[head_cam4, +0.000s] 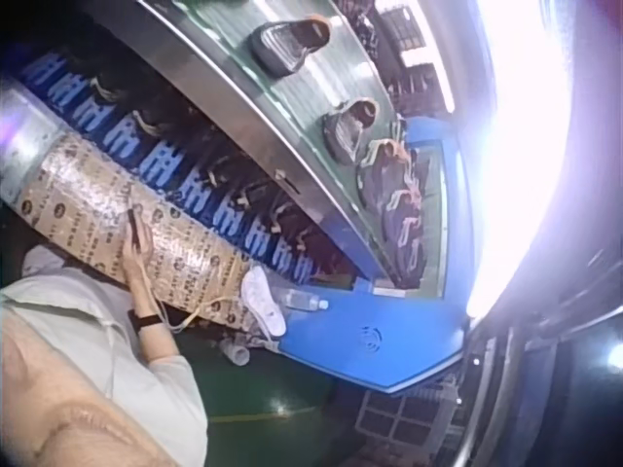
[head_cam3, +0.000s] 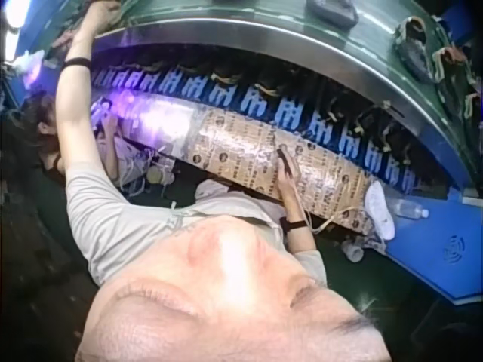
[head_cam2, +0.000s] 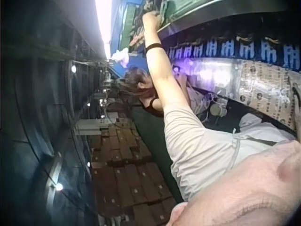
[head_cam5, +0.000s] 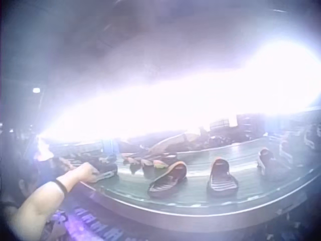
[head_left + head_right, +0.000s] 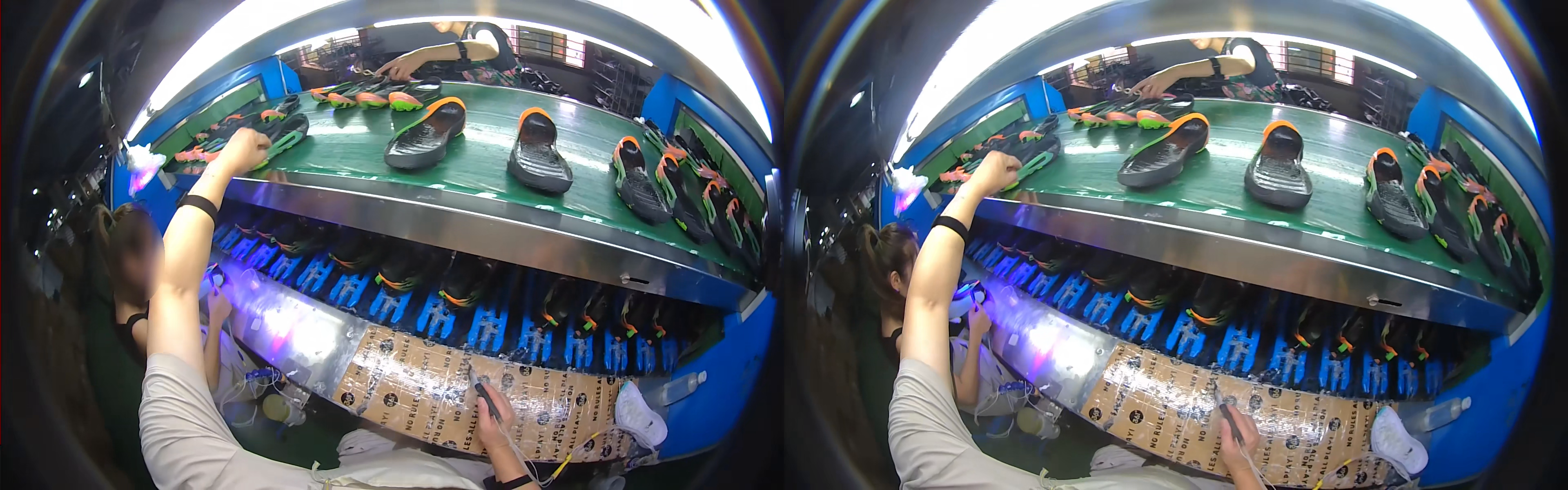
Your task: The person applies adhesive to the edges and bottom surfaces of shoe soles using a specialized application tool connected to a hose, then places the soles onto a moving conveyor belt.
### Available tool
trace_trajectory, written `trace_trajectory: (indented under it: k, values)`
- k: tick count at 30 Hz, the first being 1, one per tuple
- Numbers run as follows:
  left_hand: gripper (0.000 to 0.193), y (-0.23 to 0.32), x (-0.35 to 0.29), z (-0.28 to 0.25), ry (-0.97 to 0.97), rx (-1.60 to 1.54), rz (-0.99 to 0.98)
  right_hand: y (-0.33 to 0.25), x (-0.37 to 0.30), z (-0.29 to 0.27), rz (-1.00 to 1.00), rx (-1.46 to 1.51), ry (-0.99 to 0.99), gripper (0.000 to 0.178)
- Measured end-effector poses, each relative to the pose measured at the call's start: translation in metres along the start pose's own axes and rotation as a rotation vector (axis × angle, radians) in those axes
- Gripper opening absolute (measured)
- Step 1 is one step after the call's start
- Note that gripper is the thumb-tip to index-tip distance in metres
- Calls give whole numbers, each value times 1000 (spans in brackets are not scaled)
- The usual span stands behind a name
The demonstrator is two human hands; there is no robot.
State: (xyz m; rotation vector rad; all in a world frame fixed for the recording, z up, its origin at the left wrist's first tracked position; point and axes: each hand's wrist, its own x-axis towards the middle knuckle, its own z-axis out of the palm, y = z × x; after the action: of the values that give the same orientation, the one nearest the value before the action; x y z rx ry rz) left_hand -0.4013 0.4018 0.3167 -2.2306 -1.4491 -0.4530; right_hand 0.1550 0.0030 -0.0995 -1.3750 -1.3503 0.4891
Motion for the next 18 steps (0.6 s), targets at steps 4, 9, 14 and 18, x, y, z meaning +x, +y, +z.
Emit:
trace_trajectory:
  k: [4, 9, 14, 18]
  values:
    - [52, 14, -3, -35, 194, -406, -689, -6, -1, 2, -25, -7, 22, 34]
    - [55, 13, -40, 8, 128, -275, -577, 7, 0, 9, -58, 8, 29, 35]
    - [53, 101, -96, 42, 666, -1137, -614, 12, 1, 10, -46, -29, 41, 32]
    - [38, 182, -169, 56, 270, -1970, -646, -19, 6, 5, 183, 193, 30, 28]
